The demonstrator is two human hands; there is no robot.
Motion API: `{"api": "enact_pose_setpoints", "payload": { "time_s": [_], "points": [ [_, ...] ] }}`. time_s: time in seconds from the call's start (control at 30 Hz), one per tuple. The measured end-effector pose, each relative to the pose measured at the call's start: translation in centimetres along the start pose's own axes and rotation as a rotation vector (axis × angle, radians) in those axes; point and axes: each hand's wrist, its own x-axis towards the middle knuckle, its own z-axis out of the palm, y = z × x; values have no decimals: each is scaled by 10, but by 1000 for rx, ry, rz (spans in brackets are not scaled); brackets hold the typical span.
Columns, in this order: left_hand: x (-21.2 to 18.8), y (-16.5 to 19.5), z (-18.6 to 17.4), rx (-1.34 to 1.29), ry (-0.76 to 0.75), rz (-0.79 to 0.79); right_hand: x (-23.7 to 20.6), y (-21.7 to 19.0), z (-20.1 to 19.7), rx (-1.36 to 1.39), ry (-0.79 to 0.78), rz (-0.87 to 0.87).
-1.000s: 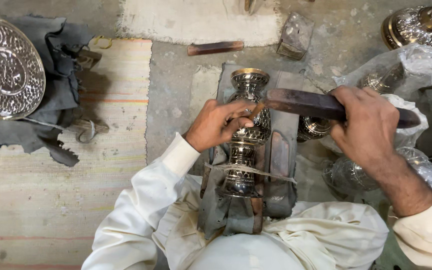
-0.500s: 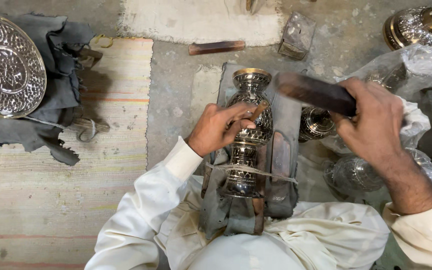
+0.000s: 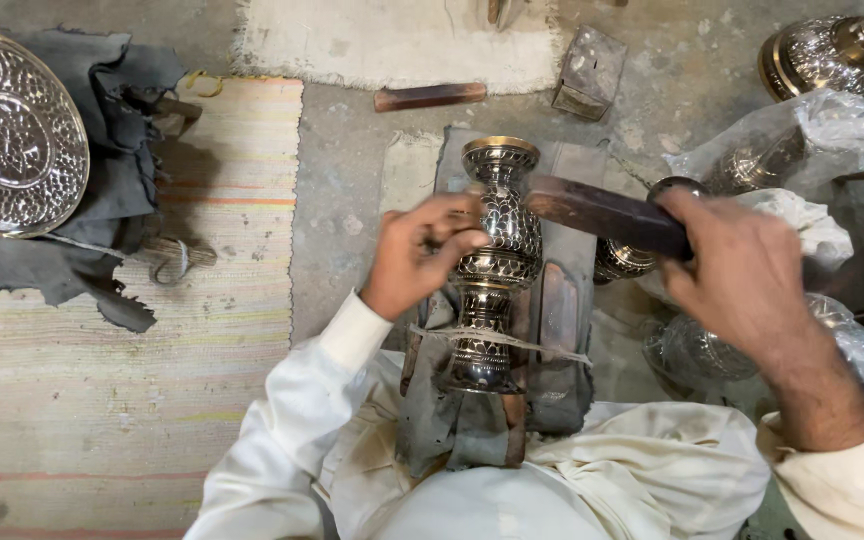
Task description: The person uses a hammer and chisel to create a textured pattern on a metal vase. They repeatedly strike the chisel against the vase surface while holding it steady with their other hand.
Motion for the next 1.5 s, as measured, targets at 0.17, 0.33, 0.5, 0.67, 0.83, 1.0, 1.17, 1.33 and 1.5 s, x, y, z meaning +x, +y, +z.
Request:
{"api": "enact_pose_setpoints", "payload": {
  "time_s": [0.17,0.33,0.5,0.67,0.83,1.0,1.17,1.33,1.5],
  "points": [
    [-63,-22,11,-650,212,-7,-51,-31,50,1106,-243,53],
    [-129,-29,41,-878,210,-394,-109,-78,118,844,-183,116],
    [-140,-22,39,-1029,194,-374,-128,-88,156,1102,-156,398],
    [-140,-3,34,-997,38,-333,-131,-83,179,1338,-219,437],
    [-125,7,26,-823,28,-393,-134,-74,192,1399,-234,395],
    [-92,11,1,-411,75,-340,-138,-55,194,1380,-235,506],
    [-53,24,-13,84,-33,-117,-135,-32,175,1636,-230,684],
    [-9,42,-8,201,-287,189,-142,-32,160,1758,-216,613],
    [19,44,4,349,-468,321,-141,-21,160,1554,-251,575]
  ]
}}
